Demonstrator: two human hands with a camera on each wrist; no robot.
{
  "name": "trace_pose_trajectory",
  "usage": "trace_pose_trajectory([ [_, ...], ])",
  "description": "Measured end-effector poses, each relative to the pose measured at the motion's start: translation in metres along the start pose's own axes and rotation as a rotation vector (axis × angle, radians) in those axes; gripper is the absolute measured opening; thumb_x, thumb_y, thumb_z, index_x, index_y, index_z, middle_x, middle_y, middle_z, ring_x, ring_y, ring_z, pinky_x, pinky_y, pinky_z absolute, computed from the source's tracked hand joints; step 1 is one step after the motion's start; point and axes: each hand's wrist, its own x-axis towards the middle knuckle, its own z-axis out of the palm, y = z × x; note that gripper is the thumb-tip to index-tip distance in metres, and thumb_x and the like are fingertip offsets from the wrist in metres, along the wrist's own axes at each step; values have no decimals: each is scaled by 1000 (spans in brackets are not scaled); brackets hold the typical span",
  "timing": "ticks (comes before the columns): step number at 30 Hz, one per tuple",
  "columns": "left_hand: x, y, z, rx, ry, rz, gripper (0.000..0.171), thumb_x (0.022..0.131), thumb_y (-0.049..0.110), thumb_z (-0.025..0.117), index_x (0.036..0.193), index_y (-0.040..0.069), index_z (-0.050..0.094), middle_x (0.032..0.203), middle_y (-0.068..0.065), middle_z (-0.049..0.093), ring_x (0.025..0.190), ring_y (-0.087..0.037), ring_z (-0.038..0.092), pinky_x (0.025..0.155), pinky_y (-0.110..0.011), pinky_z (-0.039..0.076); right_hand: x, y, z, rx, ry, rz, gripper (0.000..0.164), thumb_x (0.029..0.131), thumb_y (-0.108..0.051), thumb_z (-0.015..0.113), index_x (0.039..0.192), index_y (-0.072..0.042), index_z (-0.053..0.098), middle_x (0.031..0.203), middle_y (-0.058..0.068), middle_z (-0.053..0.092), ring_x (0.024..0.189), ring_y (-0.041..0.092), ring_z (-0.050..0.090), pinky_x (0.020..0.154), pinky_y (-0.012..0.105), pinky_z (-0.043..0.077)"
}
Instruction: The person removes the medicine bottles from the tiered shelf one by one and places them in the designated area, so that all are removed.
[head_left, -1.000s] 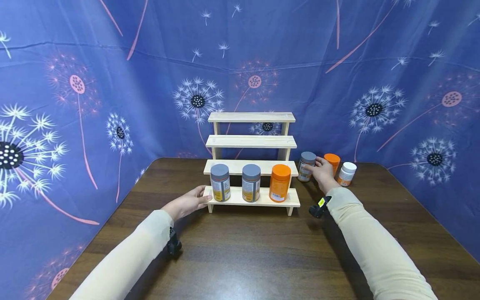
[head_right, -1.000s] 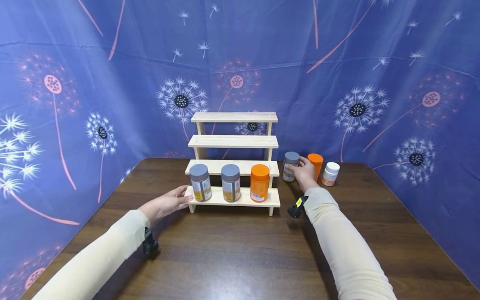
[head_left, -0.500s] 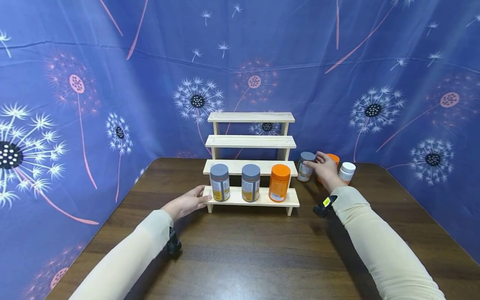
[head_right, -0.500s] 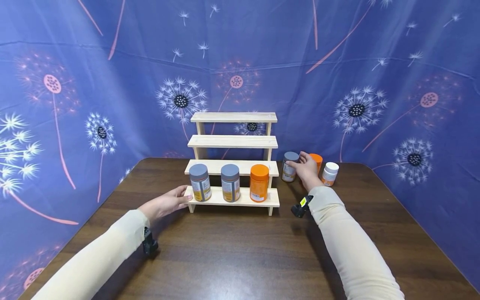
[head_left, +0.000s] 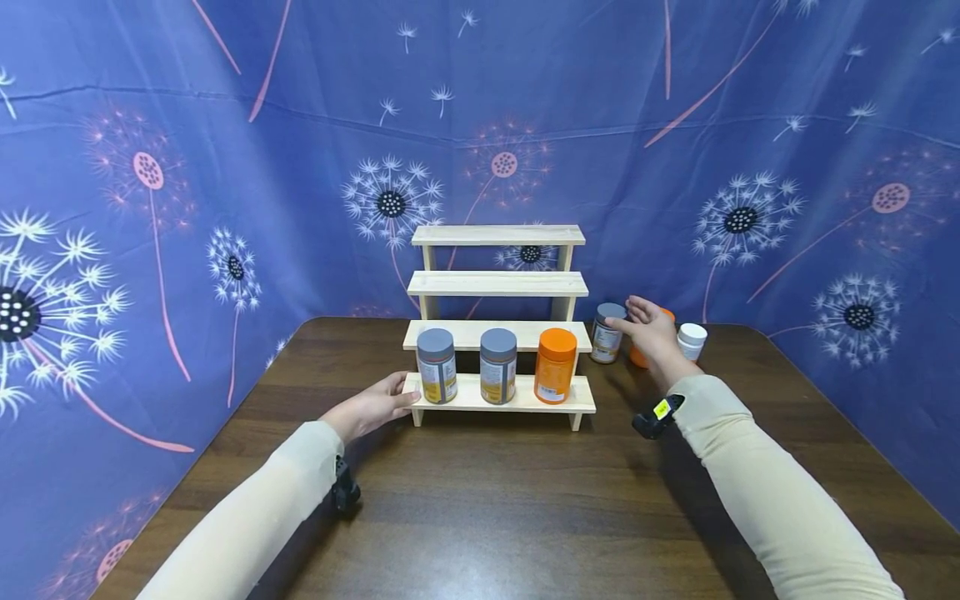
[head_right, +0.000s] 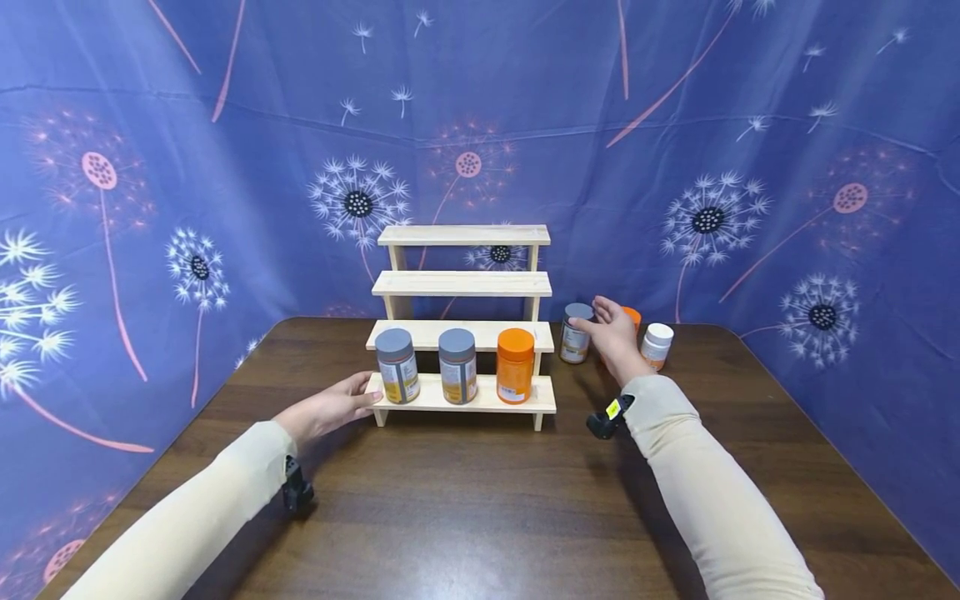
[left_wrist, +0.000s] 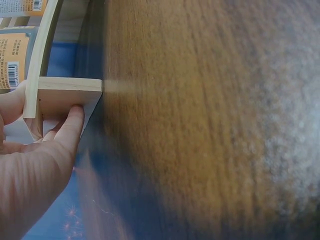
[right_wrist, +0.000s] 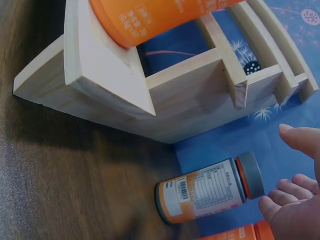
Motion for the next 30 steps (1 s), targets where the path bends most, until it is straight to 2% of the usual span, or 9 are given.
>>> trace_pose_trajectory([
  [4,0,-1,-1,0,-3,5,63,103,6,42,150,-7,4,152,-29,23,127,-27,44,120,-49,25,-4,-4,-1,-6,-22,-4,75,92,-15,67,153,-6,25,157,12,30,145,29,28,121,42,27],
  [11,0,-1,-1,-1,-14,4,64,103,6,42,150,-8,2,152,-30,23,128,-27,43,121,-50,24,-16,-11,-6,13,-131,-56,75,93,-15,66,153,-4,22,157,15,28,146,30,26,122,46,23],
  [18,0,-2,-2,-4,-6,-2,63,102,7,43,151,-7,5,151,-28,25,129,-27,42,120,-49,25,-25,-20,-8,8,-231,-76,81,91,-29,69,153,-6,24,157,14,31,145,27,28,123,45,19],
  [24,1,-2,-2,-2,-12,-4,64,103,8,43,151,-7,2,153,-29,21,134,-30,38,121,-49,24,-36,-27,-5,12,-309,-84,80,90,-34,69,153,-8,27,157,14,31,145,27,29,123,44,22],
  [30,2,-1,-2,-5,-10,6,63,103,6,42,150,-8,3,150,-30,25,125,-26,45,120,-50,24,-47,-33,-1,93,-383,-72,72,94,-31,65,153,-11,28,157,13,32,143,28,32,123,45,21],
])
